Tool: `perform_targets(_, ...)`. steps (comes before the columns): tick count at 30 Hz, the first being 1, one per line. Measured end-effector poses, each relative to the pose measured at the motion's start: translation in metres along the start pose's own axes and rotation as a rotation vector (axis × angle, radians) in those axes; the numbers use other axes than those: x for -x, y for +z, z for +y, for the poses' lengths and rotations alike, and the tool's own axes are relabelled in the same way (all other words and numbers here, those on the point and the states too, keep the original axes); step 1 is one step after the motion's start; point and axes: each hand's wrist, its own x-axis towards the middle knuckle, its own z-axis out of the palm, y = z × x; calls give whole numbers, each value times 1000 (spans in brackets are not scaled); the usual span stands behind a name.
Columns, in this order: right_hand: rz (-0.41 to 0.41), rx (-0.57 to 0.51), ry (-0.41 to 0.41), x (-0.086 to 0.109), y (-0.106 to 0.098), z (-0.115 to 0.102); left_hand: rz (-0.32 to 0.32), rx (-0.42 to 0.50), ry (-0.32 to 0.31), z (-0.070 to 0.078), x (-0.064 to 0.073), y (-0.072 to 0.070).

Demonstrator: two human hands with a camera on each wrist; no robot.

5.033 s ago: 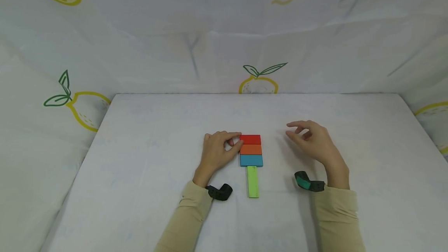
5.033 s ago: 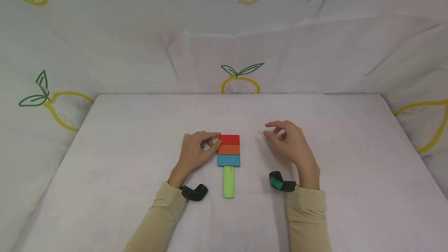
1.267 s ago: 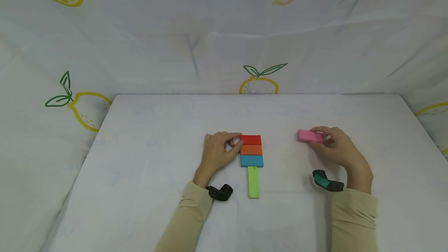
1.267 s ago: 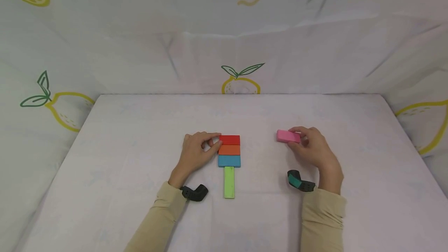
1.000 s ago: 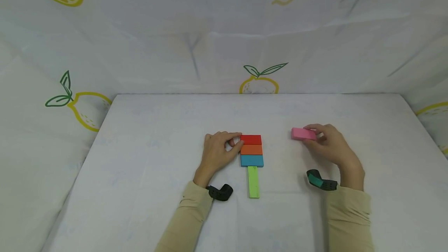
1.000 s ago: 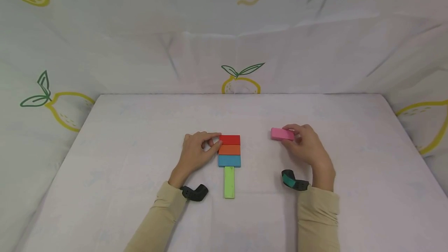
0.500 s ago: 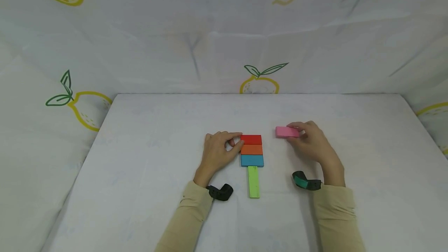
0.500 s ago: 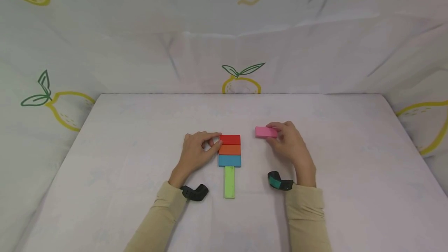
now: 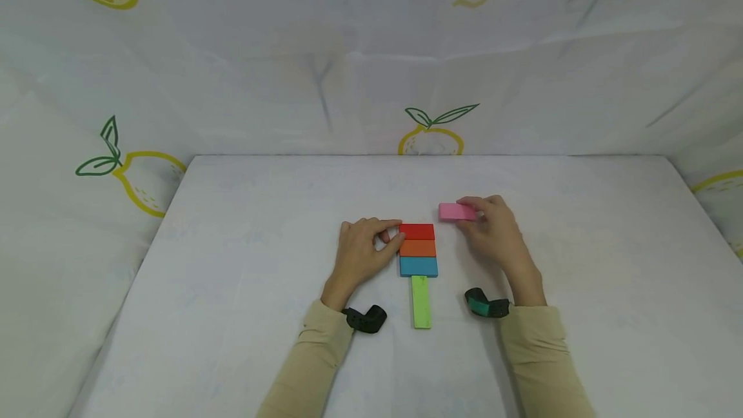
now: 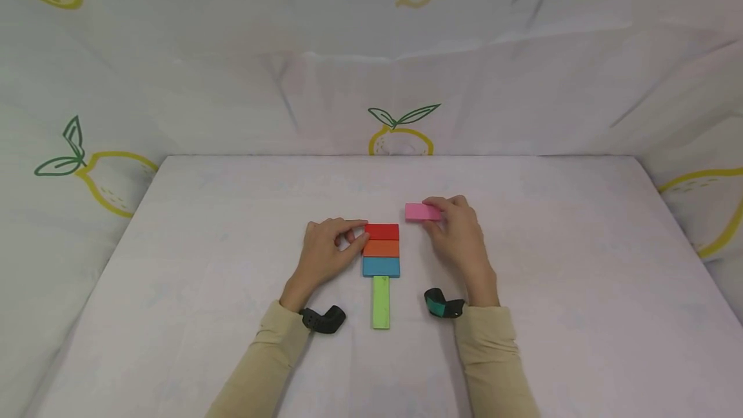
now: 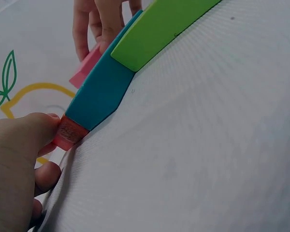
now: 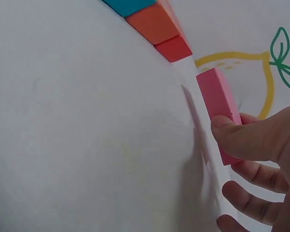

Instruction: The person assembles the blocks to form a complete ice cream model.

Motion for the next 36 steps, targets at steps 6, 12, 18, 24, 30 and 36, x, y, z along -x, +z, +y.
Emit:
perform_targets(6, 4, 48, -1, -1, 7, -9, -16, -6, -11, -1, 0, 0)
perform_targets(12, -6, 77, 22, 0, 10, -11, -18, -6, -15, -1, 0, 1)
perform_targets(18, -7, 100, 15, 0, 13, -11, -10, 2, -7, 0, 0, 0)
perform_targets(24, -14, 111, -6, -1, 15, -13, -1, -1, 3, 0, -1, 0)
perform_targets(30, -18, 120, -28, 0, 16, -14, -1, -7, 5, 0, -1, 0)
perform_targets(36, -27, 118, -31, 1, 16, -15, -5, -14, 0, -1, 0, 0)
